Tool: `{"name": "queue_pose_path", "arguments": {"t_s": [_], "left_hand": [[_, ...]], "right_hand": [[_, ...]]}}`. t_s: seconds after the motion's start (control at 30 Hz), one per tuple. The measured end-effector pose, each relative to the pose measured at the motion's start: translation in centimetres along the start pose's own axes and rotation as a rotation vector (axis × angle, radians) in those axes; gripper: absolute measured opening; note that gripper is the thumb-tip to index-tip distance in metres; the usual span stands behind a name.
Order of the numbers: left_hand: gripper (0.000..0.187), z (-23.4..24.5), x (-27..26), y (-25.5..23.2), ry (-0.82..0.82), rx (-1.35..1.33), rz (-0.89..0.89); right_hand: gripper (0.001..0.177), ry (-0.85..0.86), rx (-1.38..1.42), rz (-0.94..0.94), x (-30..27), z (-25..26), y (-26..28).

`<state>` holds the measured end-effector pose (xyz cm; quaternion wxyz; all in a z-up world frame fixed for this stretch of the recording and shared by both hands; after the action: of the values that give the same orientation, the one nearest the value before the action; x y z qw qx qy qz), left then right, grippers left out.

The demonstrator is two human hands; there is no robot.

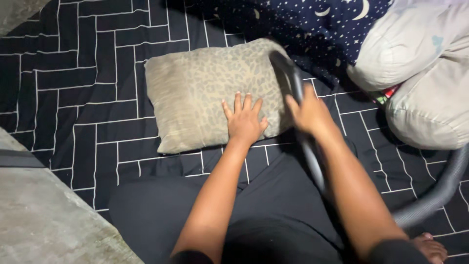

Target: The person sits on a bed and uses a vacuum cleaner hose to clean two pillows. They first vacuum a long white pillow with blue feather patterns, then switch to a square patterned pillow, moving the nozzle over the surfaces.

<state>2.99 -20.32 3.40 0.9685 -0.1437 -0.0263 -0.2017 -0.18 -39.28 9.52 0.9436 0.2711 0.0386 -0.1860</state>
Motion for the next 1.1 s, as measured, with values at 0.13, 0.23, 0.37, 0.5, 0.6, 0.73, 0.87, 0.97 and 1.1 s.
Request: {"name": "queue_pose_path", "arguments": {"t_s": [0.13,0.23,0.37,0.5,0.6,0.73,0.87,0.97,1.1], "left_hand": [[0.067,0.6,-0.3,0.1,-0.023,-0.013,-0.013],[0.079,1.2,-0.3,0.2,0.003,-0.028,-0.013],[0.107,1.7,-0.4,-0.1,0.091,0.003,-0.034],[0.104,2.2,-0.7,-0.4,0.097,0.044,-0.053],[0.1,2.0,-1.3,-0.2,0.062,0.044,-0.062],[0.098,0.6,-1.4,0.8,0.066,-0.023,-0.072],[0.079,-0.4,-0.4,3.6,0.027,-0.191,-0.106],[0.071,-0.3,-0.3,5.6,-0.056,-0.192,-0.083],[0.083,1.8,-2.0,6.0,-0.068,0.028,0.021]], "right_hand": [[0.064,-0.009,-0.044,0.054,5.6,-0.3,1.3],[0.06,0.029,-0.017,0.036,-0.1,0.7,-0.7],[0.065,0.103,0.03,-0.141,-10.1,2.1,-4.3],[0.067,0.029,0.01,-0.121,-7.4,1.4,-3.2],[0.072,-0.054,0.007,0.003,0.8,0.7,-0.7],[0.065,-0.022,0.055,0.049,3.6,0.8,0.1],[0.069,0.11,0.039,-0.109,-6.1,1.1,-2.7],[0.063,0.085,0.008,-0.025,-11.2,0.6,-3.6],[0.062,0.016,-0.007,0.044,-4.7,-0.8,-1.5]]}}
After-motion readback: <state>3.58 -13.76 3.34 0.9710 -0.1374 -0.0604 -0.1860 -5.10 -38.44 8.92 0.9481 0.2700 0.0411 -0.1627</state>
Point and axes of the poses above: each hand's wrist, its own x-axis towards the middle knuckle, its own z-axis out of the back of the hand, y = z × x, the point moved 2 cm from there along x, towards the middle knuckle
